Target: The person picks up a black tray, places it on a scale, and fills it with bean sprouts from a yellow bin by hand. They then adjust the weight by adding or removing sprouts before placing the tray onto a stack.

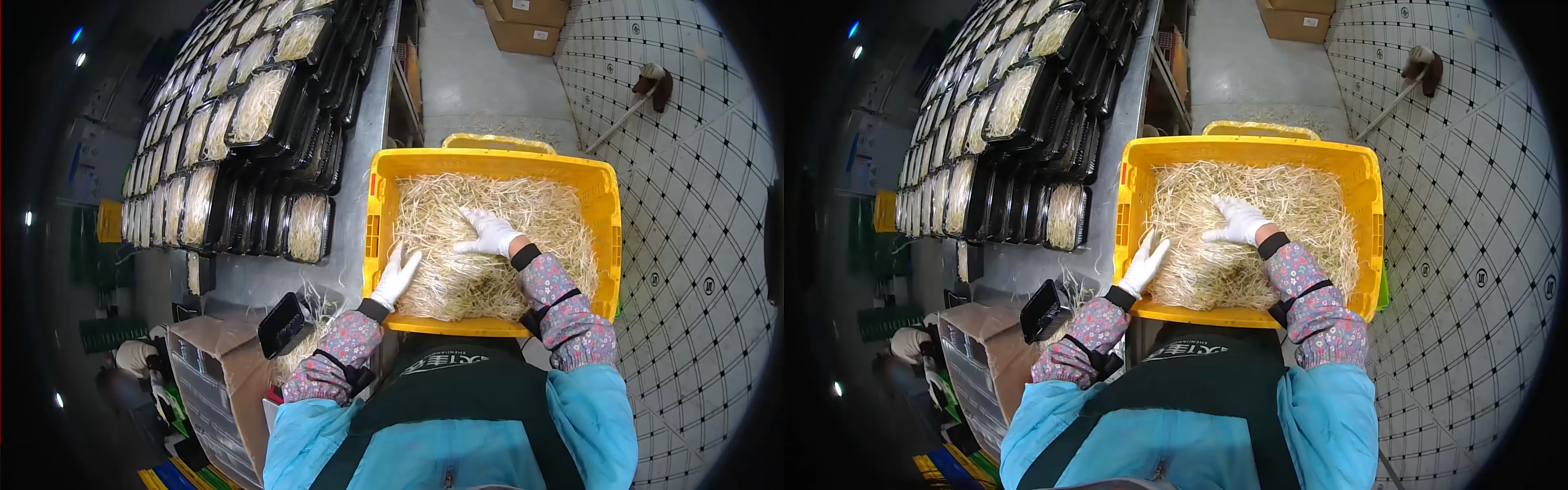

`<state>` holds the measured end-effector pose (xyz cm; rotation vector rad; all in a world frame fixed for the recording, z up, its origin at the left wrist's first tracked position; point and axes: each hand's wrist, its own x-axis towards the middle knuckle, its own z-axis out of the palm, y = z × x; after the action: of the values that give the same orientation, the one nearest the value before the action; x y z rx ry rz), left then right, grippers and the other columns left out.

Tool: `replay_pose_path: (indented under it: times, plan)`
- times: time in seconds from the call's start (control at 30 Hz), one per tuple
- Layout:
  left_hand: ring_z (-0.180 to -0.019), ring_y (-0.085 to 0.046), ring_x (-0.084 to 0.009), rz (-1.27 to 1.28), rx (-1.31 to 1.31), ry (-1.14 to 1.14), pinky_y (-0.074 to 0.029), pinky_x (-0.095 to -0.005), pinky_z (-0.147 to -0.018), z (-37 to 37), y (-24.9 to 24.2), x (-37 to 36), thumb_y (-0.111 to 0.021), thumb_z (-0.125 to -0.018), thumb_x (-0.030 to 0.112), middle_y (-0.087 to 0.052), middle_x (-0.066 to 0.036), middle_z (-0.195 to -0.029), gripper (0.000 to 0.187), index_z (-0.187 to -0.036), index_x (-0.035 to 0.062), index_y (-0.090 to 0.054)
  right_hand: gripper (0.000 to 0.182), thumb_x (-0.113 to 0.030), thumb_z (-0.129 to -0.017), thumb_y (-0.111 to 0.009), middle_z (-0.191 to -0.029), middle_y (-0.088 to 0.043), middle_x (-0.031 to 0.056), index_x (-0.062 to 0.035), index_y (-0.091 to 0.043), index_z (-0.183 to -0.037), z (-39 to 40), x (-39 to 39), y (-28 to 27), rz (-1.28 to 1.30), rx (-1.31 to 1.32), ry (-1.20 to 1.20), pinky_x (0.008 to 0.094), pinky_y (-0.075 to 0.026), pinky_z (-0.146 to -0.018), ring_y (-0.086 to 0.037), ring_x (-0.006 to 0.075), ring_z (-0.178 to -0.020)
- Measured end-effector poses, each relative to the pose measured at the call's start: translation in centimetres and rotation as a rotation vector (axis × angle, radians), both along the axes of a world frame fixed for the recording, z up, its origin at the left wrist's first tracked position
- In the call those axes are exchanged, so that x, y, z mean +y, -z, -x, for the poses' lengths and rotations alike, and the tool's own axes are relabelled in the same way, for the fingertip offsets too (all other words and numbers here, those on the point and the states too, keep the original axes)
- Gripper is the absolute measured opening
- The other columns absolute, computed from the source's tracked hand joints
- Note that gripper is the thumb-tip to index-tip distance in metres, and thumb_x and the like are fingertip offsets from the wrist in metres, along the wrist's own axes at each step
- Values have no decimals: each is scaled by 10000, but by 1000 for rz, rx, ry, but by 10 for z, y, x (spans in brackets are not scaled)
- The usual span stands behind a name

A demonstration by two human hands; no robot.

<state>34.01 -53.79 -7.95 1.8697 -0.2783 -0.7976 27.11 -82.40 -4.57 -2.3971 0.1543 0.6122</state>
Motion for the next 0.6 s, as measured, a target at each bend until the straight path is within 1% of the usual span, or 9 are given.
replay_pose_path:
  times: [0.17, 0.23, 0.3, 0.37, 0.4, 0.43, 0.5, 0.53, 0.6]
  plan:
    - [-1385, -422, -234, -63, 20, -69, -292, -311, -1164, 15, 16, -21, -547, -1029, 326, -515, -175, -1442, 571, -1427, -75, -455, 1212, -677, -717, -747, -1537, -335, 293, -18, -184, -1563, -2, 41, -3, -94, -128, 118, 427, -302, -1175, -301, 377, -1460]
    - [-1381, -423, -209, 274, 168, -130, -283, -304, -1168, 19, 15, -21, -522, -1046, 281, -499, -155, -1462, 518, -1430, -62, -460, 1260, -681, -674, -778, -1514, -347, 316, -27, -175, -1567, 14, 60, -28, -66, -49, -23, 426, -314, -1162, -330, 393, -1438]
    - [-1364, -438, -197, 328, 284, -193, -293, -297, -1161, 27, 7, -12, -496, -1058, 244, -503, -141, -1458, 483, -1440, -50, -452, 1353, -673, -608, -820, -1496, -355, 328, -36, -121, -1576, 33, 77, -32, -67, -120, -24, 438, -332, -1145, -387, 413, -1391]
    - [-1318, -476, -182, 251, 81, -153, -330, -293, -1137, 33, 8, -8, -497, -1058, 240, -515, -119, -1448, 490, -1454, -42, -431, 1421, -658, -570, -841, -1497, -350, 325, -33, -57, -1577, 44, 99, -51, 346, -203, -133, 446, -339, -1140, -431, 423, -1353]
    - [-1318, -476, -182, 256, 81, -154, -330, -293, -1137, 32, 2, -6, -497, -1058, 240, -515, -119, -1448, 490, -1454, -42, -431, 1417, -554, -563, -881, -1489, -372, 297, -20, -41, -1571, 45, 107, -44, 404, -249, -102, 461, -375, -1109, -479, 404, -1309]
    - [-1358, -442, -205, 265, 42, -107, -320, -299, -1144, 29, -11, -4, -506, -1053, 228, -487, -149, -1466, 513, -1471, -49, -396, 1417, -554, -563, -881, -1489, -372, 297, -20, -41, -1571, 39, 104, -38, 412, -252, -106, 461, -375, -1109, -479, 404, -1309]
    - [-1397, -407, -228, 274, 4, -72, -310, -306, -1152, 26, -35, 5, -514, -1048, 217, -459, -179, -1484, 540, -1487, -57, -360, 1352, -433, -590, -890, -1459, -413, 280, -18, -56, -1570, 21, 86, -27, 181, -194, 60, 446, -416, -1073, -505, 399, -1269]
    - [-1370, -440, -219, 356, 60, -114, -339, -303, -1131, 22, -47, 11, -514, -1049, 206, -476, -175, -1468, 528, -1485, -53, -365, 1276, -296, -598, -849, -1416, -450, 303, -42, -70, -1577, 11, 73, -27, 132, -135, 125, 449, -436, -1044, -505, 390, -1281]
    - [-1252, -551, -184, 434, 164, -186, -423, -291, -1060, 16, -78, 29, -518, -1047, 184, -551, -145, -1400, 486, -1459, -47, -404, 1342, -358, -583, -881, -1444, -424, 305, -19, -41, -1573, -7, 46, -30, 121, 4, 149, 420, -426, -1067, -481, 397, -1306]
